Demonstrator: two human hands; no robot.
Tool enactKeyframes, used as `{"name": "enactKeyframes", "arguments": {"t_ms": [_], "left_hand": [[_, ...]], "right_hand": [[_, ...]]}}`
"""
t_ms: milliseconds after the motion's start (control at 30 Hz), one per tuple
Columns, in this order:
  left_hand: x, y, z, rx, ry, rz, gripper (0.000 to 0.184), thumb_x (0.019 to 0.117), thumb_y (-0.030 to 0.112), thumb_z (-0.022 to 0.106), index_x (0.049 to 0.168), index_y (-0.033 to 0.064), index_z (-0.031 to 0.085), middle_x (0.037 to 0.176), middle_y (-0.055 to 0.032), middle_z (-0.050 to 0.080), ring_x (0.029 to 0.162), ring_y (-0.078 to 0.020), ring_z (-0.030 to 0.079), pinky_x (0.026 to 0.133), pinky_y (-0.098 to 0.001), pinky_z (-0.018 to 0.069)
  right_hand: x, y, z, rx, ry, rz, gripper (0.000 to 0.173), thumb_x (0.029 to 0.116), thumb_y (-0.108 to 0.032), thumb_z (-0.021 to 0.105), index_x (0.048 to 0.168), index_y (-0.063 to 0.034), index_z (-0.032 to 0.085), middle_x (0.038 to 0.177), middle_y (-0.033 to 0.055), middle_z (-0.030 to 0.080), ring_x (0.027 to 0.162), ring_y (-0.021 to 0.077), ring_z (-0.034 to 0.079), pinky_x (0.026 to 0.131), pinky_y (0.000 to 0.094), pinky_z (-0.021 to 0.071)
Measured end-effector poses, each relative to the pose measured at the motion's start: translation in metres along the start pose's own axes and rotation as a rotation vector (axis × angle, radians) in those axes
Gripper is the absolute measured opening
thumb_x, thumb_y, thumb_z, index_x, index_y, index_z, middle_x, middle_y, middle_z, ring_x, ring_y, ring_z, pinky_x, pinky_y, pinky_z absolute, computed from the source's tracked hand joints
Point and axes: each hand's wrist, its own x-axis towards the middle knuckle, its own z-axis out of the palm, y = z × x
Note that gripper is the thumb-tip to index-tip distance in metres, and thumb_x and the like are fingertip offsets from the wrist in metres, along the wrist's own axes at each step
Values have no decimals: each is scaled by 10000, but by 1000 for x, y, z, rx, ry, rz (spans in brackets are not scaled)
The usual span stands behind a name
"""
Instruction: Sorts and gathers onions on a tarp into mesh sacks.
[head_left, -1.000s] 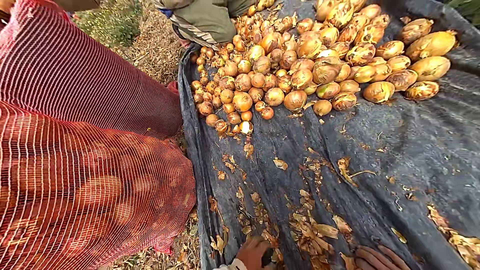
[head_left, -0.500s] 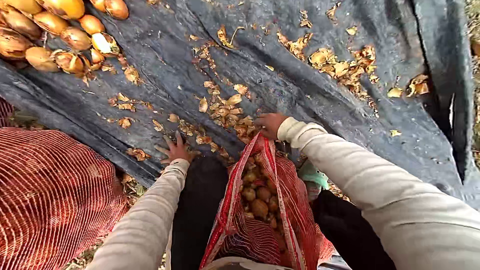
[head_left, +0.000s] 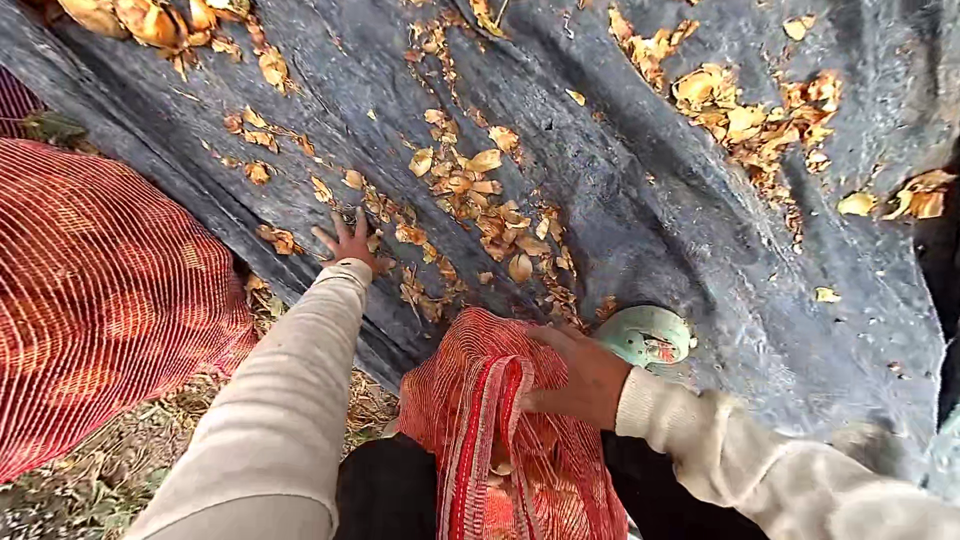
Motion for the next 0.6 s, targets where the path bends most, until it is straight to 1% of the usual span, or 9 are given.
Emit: {"name": "enactKeyframes", "arguments": {"t_ms": [67,100,167,233,300,400,467,533,600], "left_hand": [[0,2,-29,21,-100,90,1090,809,334,886,1658,175,220,1689,-319,58,1519,-603,105,1166,-776,163],[-5,3,-45,36,-145,162,893,874,349,828,1596,92,370,1619,-350,278,1476,-572,290,1165,-744,235],[-34,20,-73,6,-195,282,574,980,345,709,1439,28,572,1454,-302,542,1389,-486,483,1149,-683,334],[-104,34,-71,-209,-178,362,519,1012,301,660,1411,-19,576,1409,-289,585,1365,-447,525,1160,-623,364],[-205,27,-45,-407,-307,341,735,937,390,759,1495,0,483,1471,-290,524,1367,-442,517,1141,-604,403],[-360,-9,16,-306,-627,239,1356,653,376,985,1672,203,107,1711,-257,25,1462,-568,305,1065,-694,423],[-421,-39,36,-241,-673,207,1399,637,114,973,1676,258,48,1708,-240,-125,1408,-608,352,976,-700,487],[-436,-69,16,-220,-684,161,1291,739,1,854,1670,255,-3,1685,-309,45,1303,-553,517,968,-640,523],[-444,-104,-17,-171,-699,147,1171,829,45,775,1664,177,-36,1503,-349,433,1218,-480,617,983,-608,525]], "right_hand": [[-26,-11,34,-5,-83,150,1150,720,-627,868,1602,-126,326,1569,220,407,1434,403,423,1144,578,403],[-38,-18,52,-36,-139,206,1255,697,-663,864,1632,-105,241,1617,252,324,1480,435,350,1173,584,363],[-54,-28,84,-120,-217,310,1362,693,-688,851,1655,-75,105,1686,294,103,1557,473,154,1223,583,277],[-65,-34,117,-185,-196,392,1381,698,-629,883,1662,-92,51,1695,291,-64,1566,505,8,1212,637,258],[-69,-36,148,-178,-102,442,1371,712,-447,942,1668,-132,11,1683,299,-136,1536,569,41,1144,706,311],[-86,-33,180,-142,102,521,1309,735,-62,890,1669,-192,-18,1654,379,16,1332,639,429,1007,694,466],[-105,-35,184,-139,165,667,1213,812,-54,802,1659,-196,-54,1524,377,376,1225,532,594,988,634,513],[-123,-40,186,-153,142,769,924,941,-164,698,1638,-76,98,1410,321,554,1272,446,604,1057,596,481],[-139,-47,192,-243,109,751,540,1025,-211,609,1429,119,466,1374,318,589,1316,436,573,1097,606,441]]}}
